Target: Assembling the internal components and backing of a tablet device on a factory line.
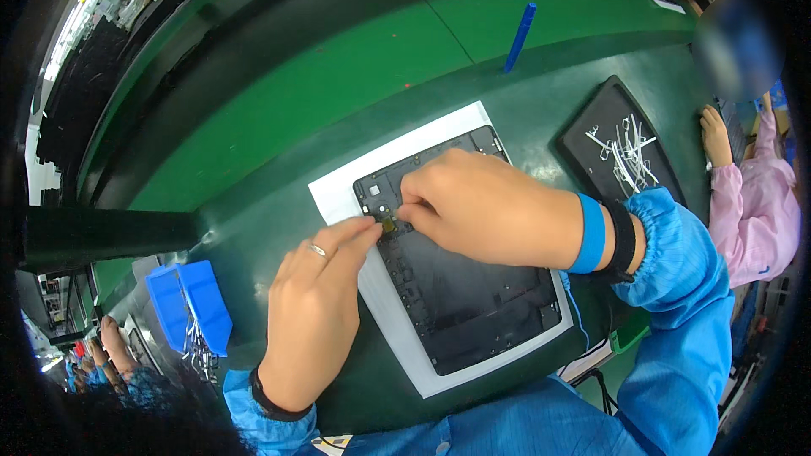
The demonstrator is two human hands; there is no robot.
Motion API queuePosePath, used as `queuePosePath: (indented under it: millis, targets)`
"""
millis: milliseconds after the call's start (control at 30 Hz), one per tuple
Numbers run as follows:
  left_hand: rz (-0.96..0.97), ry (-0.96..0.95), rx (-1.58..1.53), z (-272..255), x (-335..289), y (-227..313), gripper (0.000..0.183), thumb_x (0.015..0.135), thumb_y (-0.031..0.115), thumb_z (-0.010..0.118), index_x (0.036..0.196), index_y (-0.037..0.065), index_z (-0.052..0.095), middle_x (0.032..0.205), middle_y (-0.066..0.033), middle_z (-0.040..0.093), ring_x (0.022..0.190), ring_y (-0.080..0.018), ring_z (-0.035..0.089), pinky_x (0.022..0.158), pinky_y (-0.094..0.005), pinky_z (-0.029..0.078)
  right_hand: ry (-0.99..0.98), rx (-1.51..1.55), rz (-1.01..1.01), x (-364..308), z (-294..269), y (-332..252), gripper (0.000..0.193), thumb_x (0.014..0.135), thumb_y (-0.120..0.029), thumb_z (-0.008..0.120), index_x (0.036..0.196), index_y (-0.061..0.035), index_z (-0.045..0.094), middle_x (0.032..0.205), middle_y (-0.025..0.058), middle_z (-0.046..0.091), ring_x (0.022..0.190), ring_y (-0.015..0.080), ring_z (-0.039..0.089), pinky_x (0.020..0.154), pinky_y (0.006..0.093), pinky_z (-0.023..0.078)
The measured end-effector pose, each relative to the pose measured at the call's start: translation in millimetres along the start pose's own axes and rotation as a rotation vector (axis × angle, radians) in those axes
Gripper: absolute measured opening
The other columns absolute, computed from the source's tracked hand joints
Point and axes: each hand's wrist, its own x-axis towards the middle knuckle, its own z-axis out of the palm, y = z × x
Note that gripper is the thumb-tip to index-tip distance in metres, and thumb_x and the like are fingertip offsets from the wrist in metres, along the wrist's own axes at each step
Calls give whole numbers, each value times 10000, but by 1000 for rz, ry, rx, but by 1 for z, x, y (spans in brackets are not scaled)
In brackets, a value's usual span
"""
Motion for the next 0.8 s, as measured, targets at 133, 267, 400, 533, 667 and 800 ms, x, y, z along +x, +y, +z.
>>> queuePosePath:
  millis: [133, 267, 400, 533, 667, 800]
  targets:
    - [105, -52, 66, 7, -1, 4, 465, 815, -90, 601, 1254, 35, 694, 1267, -94, 708, 1051, -312, 685, 926, -440, 538, 25, -49, -25, 0, -1, 1, 209, 946, -196, 670, 884, 0, 707, 862, 212, 716, 875, 427, 687, 792, 516, 554]
    - [134, -46, 242, 19, -5, 8, 437, 867, -4, 591, 1294, 32, 676, 1350, -91, 677, 1052, -288, 673, 972, -441, 512, 43, -48, -30, 1, 1, 4, 211, 951, -201, 668, 887, -5, 714, 868, 208, 720, 876, 422, 688, 782, 518, 556]
    - [180, -41, 487, 28, -12, 13, 380, 913, 138, 605, 1276, 58, 682, 1372, -79, 665, 1028, -209, 651, 973, -379, 498, 9, -12, 6, -3, -10, 3, 224, 956, -208, 674, 888, 0, 723, 824, 207, 720, 820, 419, 693, 726, 500, 553]
    - [163, -35, 578, 35, -14, 22, 367, 920, 140, 609, 1268, 52, 681, 1376, -87, 663, 970, -202, 632, 917, -353, 492, 69, 110, 58, -15, -26, 9, 202, 937, -171, 712, 878, 21, 728, 746, 190, 718, 679, 377, 682, 630, 427, 528]
    - [159, -57, 617, 35, -14, 22, 372, 925, 141, 599, 1275, 46, 681, 1383, -92, 664, 859, -167, 592, 860, -320, 478, 113, 198, 128, -27, -34, 15, 163, 913, -130, 752, 911, 32, 747, 736, 167, 724, 631, 278, 684, 611, 358, 518]
    - [150, -80, 617, 35, -11, 28, 382, 917, 128, 600, 1278, 42, 690, 1375, -121, 671, 750, -133, 548, 809, -294, 460, 107, 262, 238, -31, -36, 17, 162, 910, -130, 764, 930, 31, 758, 749, 155, 734, 642, 238, 696, 615, 341, 522]
